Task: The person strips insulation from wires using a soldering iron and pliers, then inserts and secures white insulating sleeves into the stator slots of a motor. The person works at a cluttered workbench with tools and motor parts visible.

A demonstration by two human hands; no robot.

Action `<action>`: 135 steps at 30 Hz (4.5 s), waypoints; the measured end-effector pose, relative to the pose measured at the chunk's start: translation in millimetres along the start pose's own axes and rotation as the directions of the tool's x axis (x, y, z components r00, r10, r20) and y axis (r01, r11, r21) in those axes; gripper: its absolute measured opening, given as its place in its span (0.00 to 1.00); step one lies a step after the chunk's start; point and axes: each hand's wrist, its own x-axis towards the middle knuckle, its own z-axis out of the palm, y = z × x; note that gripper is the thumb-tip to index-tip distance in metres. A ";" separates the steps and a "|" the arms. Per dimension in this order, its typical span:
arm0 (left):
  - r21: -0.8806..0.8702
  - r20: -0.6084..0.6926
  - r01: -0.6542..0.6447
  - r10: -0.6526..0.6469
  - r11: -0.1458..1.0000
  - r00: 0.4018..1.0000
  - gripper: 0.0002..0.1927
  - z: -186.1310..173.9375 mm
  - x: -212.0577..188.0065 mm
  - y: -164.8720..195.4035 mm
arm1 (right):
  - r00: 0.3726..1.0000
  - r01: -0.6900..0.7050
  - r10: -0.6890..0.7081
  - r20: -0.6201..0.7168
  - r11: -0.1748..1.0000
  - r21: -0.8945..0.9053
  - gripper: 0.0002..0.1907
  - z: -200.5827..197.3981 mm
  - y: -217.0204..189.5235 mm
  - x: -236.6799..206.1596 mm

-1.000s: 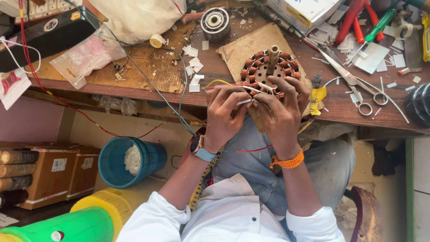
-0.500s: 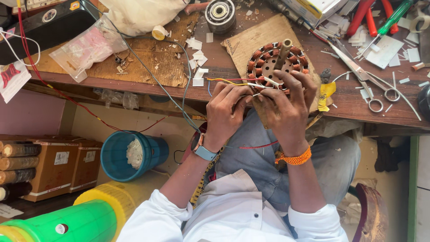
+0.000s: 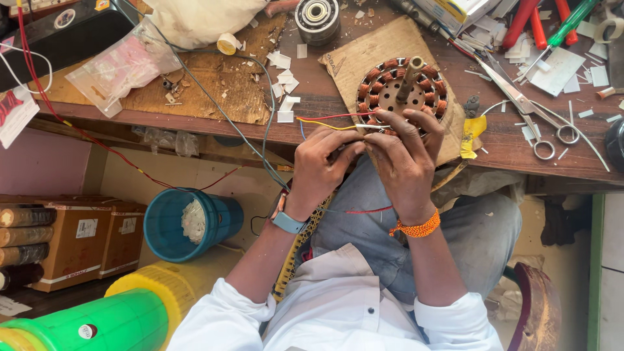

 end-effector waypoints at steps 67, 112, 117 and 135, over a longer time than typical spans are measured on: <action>0.217 -0.087 -0.019 0.039 0.976 0.995 0.16 30.5 -8.5 44.7 | 0.988 -0.109 0.108 0.109 0.994 0.011 0.06 -39.4 35.0 21.6; 0.186 0.209 0.012 -0.051 0.983 0.977 0.08 -1.0 34.1 10.3 | 0.989 -0.127 0.131 0.075 0.991 -0.045 0.04 -33.2 31.9 10.2; 0.202 0.247 -0.170 0.118 0.964 0.962 0.09 -8.6 49.8 11.6 | 0.990 -0.120 0.124 0.070 0.992 -0.049 0.04 -32.4 32.2 10.7; 0.039 0.406 -0.267 0.229 0.963 0.885 0.10 13.6 61.1 -3.1 | 0.992 -0.101 0.105 0.065 0.994 -0.052 0.04 -33.9 32.8 10.4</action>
